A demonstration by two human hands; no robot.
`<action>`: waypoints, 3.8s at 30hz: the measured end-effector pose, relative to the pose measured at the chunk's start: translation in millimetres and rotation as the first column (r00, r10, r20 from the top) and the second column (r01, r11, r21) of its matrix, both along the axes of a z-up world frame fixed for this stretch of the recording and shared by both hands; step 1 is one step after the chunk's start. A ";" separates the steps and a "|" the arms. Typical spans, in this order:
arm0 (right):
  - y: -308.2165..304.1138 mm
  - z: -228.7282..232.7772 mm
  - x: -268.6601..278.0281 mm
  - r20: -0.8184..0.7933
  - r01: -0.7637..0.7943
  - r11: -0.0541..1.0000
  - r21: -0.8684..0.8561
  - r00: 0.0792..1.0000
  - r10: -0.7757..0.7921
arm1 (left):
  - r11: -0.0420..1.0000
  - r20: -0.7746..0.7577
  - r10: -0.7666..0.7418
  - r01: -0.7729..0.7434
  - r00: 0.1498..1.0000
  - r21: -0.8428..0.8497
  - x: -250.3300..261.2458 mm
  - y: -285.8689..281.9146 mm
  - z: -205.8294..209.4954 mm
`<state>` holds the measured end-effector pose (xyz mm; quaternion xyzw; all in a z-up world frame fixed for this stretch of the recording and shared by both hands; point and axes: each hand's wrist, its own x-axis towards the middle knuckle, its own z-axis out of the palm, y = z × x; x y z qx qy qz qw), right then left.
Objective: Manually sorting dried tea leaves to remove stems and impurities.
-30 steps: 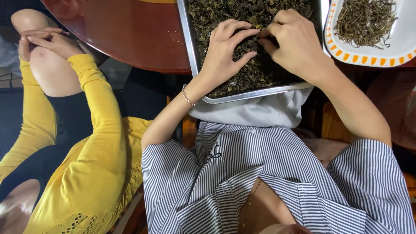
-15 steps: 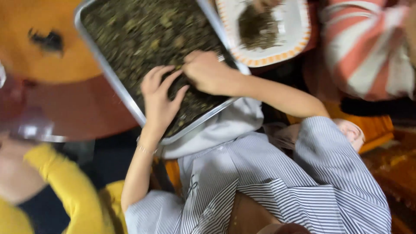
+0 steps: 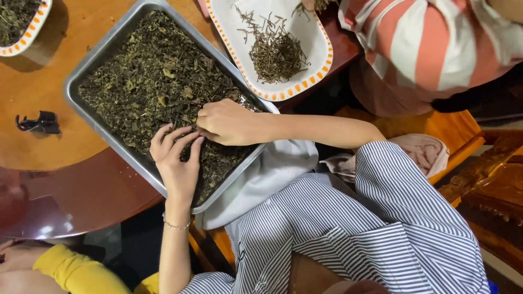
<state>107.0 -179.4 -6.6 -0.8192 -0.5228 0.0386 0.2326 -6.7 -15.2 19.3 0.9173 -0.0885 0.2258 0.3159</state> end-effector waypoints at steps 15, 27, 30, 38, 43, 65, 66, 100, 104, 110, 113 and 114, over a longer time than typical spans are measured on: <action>-68.0 68.0 16.3 -0.161 0.120 0.945 0.304 0.984 -0.073 | 0.973 -0.091 -0.065 0.083 0.994 0.217 -2.3 -7.3 5.3; -132.9 60.3 55.8 -0.086 0.466 0.883 -0.063 0.879 -0.470 | 0.947 -0.145 0.078 -0.028 0.986 0.319 -6.7 -10.3 8.8; -116.8 70.5 40.1 -0.106 0.395 0.918 0.009 0.914 -0.392 | 0.935 -0.191 0.110 -0.036 0.975 0.354 -7.2 -10.5 6.0; -61.9 46.1 6.0 -0.274 -0.010 0.980 -0.200 0.961 -0.046 | 0.972 -0.362 0.067 0.020 0.930 0.232 -6.8 -9.3 9.1; -39.5 36.2 3.1 -0.357 -0.023 0.973 -0.229 0.932 -0.062 | 0.995 -0.434 -0.021 0.060 0.901 0.076 -6.3 -10.8 11.0; -15.6 57.8 -0.2 -0.662 0.013 0.999 -0.035 0.749 -0.033 | 0.951 -0.491 -0.175 0.017 0.854 -0.309 -2.8 1.4 6.5; -16.4 57.2 -0.7 -0.637 0.010 1.000 -0.009 0.771 -0.013 | 0.953 -0.470 -0.167 0.021 0.867 -0.301 -3.2 2.0 4.7; -23.5 33.2 7.3 -0.558 0.023 0.997 0.070 0.830 0.020 | 0.953 -0.435 -0.162 0.025 0.886 -0.303 3.6 6.1 2.9; -21.0 25.4 16.5 -0.496 -0.010 0.990 0.138 0.865 0.078 | 0.932 -0.461 -0.178 -0.001 0.870 -0.363 6.3 8.6 13.4; -15.8 22.6 22.5 -0.581 0.021 0.975 0.220 0.806 0.113 | 0.869 -0.492 -0.196 -0.082 0.848 -0.488 9.8 11.5 20.1; -14.5 26.1 25.2 -0.732 0.124 0.972 0.202 0.679 0.065 | 0.843 -0.492 -0.204 -0.103 0.847 -0.527 12.1 8.5 23.4; -14.7 26.2 24.4 -0.819 0.202 0.965 0.166 0.573 0.021 | 0.849 -0.488 -0.204 -0.094 0.848 -0.520 11.8 7.3 22.9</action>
